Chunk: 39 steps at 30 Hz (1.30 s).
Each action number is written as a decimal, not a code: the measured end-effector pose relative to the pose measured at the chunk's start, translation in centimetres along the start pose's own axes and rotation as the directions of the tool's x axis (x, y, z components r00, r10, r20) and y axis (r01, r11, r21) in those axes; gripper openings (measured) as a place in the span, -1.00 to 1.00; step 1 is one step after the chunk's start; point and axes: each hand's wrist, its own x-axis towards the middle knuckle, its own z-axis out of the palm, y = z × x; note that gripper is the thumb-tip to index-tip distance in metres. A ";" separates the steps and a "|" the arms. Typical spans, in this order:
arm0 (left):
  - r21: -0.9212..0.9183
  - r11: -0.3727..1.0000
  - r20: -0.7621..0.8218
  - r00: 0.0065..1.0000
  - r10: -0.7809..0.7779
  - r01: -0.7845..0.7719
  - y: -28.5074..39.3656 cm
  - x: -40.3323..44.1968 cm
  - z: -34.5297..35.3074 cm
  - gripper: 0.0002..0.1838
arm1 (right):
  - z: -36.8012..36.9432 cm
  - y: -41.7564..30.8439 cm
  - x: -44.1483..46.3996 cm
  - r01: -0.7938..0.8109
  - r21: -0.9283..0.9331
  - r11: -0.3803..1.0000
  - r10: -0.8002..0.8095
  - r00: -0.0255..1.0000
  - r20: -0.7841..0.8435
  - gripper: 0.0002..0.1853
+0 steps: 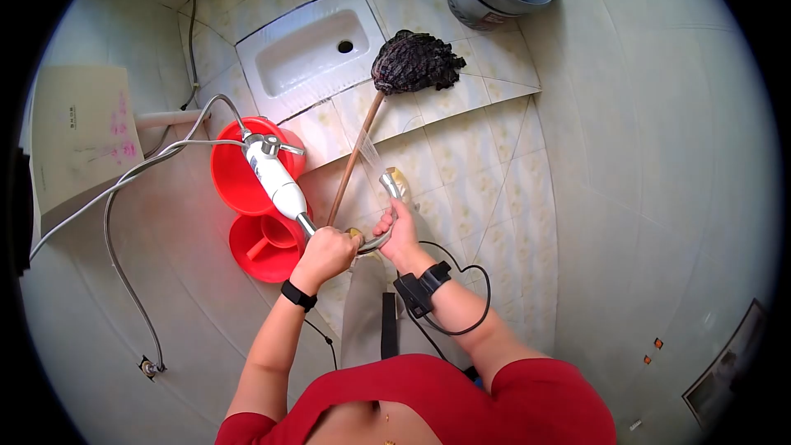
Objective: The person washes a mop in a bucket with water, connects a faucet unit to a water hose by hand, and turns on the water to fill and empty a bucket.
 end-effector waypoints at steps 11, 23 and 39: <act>-0.137 0.987 0.054 0.994 0.095 -0.087 1.0 6.3 -3.5 -0.91 | 1.9 -9.2 -1.3 -0.188 -0.309 0.932 0.234 0.965 0.119 -0.73; -0.049 0.984 0.060 0.984 -0.170 0.173 -4.4 4.7 -3.0 -0.81 | -1.3 -14.4 24.8 0.008 -0.692 0.722 0.080 0.992 0.095 -0.73; 0.099 0.994 0.022 0.999 0.043 -0.045 -4.3 4.9 0.4 -0.86 | 1.4 -7.5 27.0 -0.272 -0.288 0.918 0.374 0.833 0.408 -0.47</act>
